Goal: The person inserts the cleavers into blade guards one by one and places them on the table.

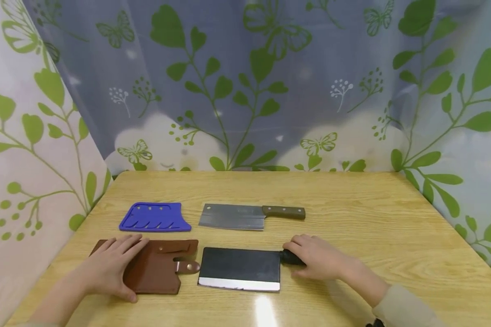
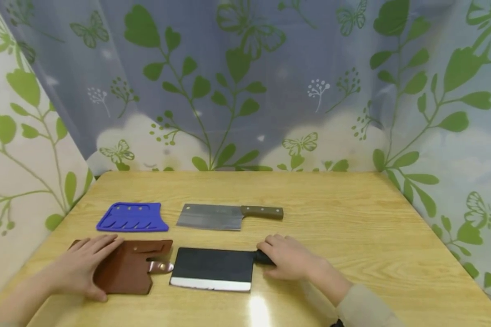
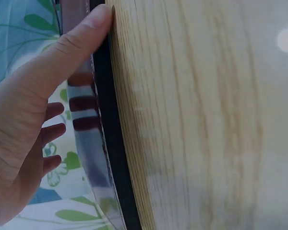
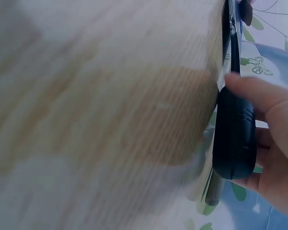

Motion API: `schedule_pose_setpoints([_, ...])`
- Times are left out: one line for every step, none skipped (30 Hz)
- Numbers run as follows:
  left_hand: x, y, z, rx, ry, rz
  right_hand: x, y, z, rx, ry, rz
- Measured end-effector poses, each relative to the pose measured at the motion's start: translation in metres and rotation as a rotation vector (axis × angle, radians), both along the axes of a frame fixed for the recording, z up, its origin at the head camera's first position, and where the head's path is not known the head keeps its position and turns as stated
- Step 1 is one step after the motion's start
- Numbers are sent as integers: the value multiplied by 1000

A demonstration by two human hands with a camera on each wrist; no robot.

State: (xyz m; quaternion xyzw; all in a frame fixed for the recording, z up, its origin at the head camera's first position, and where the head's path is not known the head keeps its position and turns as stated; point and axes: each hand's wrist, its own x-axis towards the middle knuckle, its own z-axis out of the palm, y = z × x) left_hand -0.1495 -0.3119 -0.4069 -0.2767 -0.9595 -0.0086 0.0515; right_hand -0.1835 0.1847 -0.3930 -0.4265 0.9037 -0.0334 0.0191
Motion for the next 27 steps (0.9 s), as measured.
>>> schedule_pose_setpoints([0,0,0,-1,-27,0,-1,-1,-1,-1,5,2])
schedule_pose_setpoints([-1,0,0,-1,-50,2,-1,-2,-1,-4,7,2])
schedule_pose_setpoints([-1,0,0,-4,-73,3,-1,-3,-2,-2,4,0])
schedule_pose_setpoints([-2,1,1,-6,-95,2,-2,-4,-2,-1,4,-2])
schedule_pose_setpoints([-2,1,2,-12,-116,2,-2,-5,-2,-1,-4,-7])
schedule_pose_setpoints([-3,2,2,-16,-131,-5,-2,-6,-2,2,-10,-14])
schedule_pose_setpoints([-4,2,3,-22,-143,-16,-2,-7,-2,2,-15,-18])
schedule_pose_setpoints([-5,3,4,-27,-157,-23,-3,-8,-2,4,-22,-23])
schedule_pose_setpoints([-6,4,5,-34,-171,-30,-3,-9,-2,6,-27,-28])
schedule_pose_setpoints([-7,5,5,-40,-180,-35,-3,-9,-2,8,-27,-30])
schedule_pose_setpoints([-8,6,6,-42,-188,-39,-3,-9,-1,6,-31,-31])
schedule_pose_setpoints([-9,6,7,-42,-196,-40,-4,-10,-1,8,-32,-34])
schedule_pose_setpoints([-9,7,7,-43,-200,-39,-4,-10,-1,8,-34,-34])
schedule_pose_setpoints([-9,8,8,-43,-209,-31,-4,-9,0,7,-36,-34])
schedule_pose_setpoints([-10,9,9,-43,-209,-29,-4,-9,0,8,-40,-36])
schedule_pose_setpoints([-10,10,9,-43,-206,-25,-4,-8,1,5,-44,-36])
schedule_pose_setpoints([-10,11,9,-46,-201,-25,-5,-8,1,2,-48,-37])
schedule_pose_setpoints([-10,12,8,-50,-195,-26,-5,-8,2,0,-46,-37])
schedule_pose_setpoints([-10,13,8,-53,-191,-24,-5,-7,1,-4,-43,-33])
schedule_pose_setpoints([-10,13,8,-53,-186,-21,-5,-7,1,-8,-40,-29])
schedule_pose_setpoints([-9,14,7,-57,-176,-22,-5,-7,0,-11,-37,-25])
schedule_pose_setpoints([-9,14,6,-57,-169,-21,-5,-7,0,-15,-40,-21])
schedule_pose_setpoints([-9,14,6,-51,-169,-21,-6,-7,-1,-14,-42,-19])
schedule_pose_setpoints([-8,15,5,-46,-168,-14,-6,-6,-2,-13,-49,-18])
schedule_pose_setpoints([-8,15,5,-38,-170,-7,-5,-6,-3,-14,-59,-16])
schedule_pose_setpoints([-7,15,5,-35,-164,-4,-5,-5,-4,-16,-69,-16])
schedule_pose_setpoints([-7,16,5,-34,-156,-3,-5,-4,-4,-23,-78,-13])
